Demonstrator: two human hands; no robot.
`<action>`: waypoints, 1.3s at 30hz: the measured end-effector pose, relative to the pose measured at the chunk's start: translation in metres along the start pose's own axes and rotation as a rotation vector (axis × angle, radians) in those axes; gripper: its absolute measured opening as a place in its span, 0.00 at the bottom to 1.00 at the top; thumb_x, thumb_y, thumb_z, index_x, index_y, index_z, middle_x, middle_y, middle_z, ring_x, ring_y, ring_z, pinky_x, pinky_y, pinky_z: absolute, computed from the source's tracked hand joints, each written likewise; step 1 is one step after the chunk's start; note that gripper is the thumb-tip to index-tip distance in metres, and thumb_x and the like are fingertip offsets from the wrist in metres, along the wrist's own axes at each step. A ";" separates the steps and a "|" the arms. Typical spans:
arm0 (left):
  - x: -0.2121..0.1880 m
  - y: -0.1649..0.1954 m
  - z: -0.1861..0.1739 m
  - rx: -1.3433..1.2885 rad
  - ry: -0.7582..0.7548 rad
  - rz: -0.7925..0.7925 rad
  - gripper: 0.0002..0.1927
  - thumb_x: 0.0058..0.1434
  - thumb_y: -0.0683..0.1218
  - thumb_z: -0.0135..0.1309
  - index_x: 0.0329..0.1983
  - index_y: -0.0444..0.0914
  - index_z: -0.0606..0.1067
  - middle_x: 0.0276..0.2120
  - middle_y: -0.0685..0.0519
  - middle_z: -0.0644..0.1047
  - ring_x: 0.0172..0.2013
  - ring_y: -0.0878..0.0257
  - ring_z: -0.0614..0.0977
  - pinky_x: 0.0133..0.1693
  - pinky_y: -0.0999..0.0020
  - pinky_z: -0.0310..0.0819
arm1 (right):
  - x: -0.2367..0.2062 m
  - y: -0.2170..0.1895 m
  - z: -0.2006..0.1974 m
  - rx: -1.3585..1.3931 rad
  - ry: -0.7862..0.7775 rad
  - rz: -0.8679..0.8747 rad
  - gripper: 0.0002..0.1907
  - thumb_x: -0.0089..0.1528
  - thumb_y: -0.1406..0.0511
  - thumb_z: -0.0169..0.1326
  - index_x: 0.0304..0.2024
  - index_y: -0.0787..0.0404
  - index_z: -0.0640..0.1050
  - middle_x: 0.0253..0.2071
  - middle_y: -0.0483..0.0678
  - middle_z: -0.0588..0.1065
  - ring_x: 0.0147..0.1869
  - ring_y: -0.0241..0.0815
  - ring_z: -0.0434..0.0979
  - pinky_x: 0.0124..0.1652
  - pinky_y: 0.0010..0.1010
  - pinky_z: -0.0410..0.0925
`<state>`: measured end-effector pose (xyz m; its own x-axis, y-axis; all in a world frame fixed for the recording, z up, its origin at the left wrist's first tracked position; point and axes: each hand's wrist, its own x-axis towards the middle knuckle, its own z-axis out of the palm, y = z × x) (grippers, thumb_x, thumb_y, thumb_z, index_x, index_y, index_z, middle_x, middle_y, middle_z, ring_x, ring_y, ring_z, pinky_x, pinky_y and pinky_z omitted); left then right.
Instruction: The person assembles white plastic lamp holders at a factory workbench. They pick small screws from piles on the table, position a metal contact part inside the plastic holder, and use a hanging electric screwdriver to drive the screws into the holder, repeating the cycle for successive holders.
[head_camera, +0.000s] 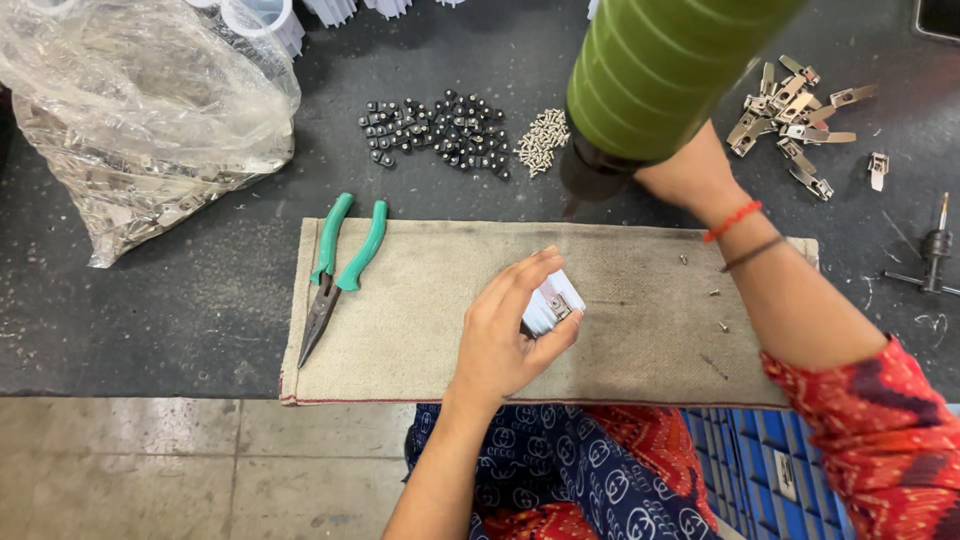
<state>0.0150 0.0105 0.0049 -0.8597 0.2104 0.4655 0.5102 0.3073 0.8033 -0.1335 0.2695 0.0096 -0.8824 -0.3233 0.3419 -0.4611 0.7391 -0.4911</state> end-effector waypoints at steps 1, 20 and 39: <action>0.000 0.000 0.000 0.000 0.004 -0.001 0.27 0.58 0.46 0.66 0.60 0.39 0.72 0.59 0.44 0.79 0.57 0.48 0.83 0.58 0.58 0.78 | -0.003 -0.015 -0.004 0.151 0.006 -0.013 0.21 0.59 0.69 0.64 0.54 0.64 0.78 0.53 0.54 0.79 0.57 0.48 0.78 0.56 0.39 0.71; -0.002 -0.004 0.002 -0.002 -0.005 -0.020 0.34 0.51 0.46 0.68 0.63 0.41 0.72 0.60 0.47 0.78 0.59 0.49 0.81 0.60 0.57 0.77 | -0.081 -0.146 -0.022 -0.073 -0.100 -0.415 0.14 0.52 0.73 0.63 0.41 0.62 0.82 0.42 0.48 0.76 0.46 0.48 0.79 0.44 0.37 0.73; -0.004 -0.005 0.006 0.016 0.046 -0.013 0.29 0.58 0.48 0.66 0.63 0.42 0.72 0.60 0.48 0.78 0.56 0.49 0.83 0.57 0.59 0.79 | -0.069 -0.145 -0.082 0.418 0.342 -0.126 0.14 0.55 0.77 0.59 0.44 0.63 0.79 0.44 0.51 0.77 0.44 0.45 0.78 0.43 0.33 0.72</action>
<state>0.0157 0.0139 -0.0033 -0.8664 0.1640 0.4717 0.4989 0.3250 0.8034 0.0020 0.2327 0.1231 -0.7695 -0.1319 0.6249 -0.6204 0.3868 -0.6823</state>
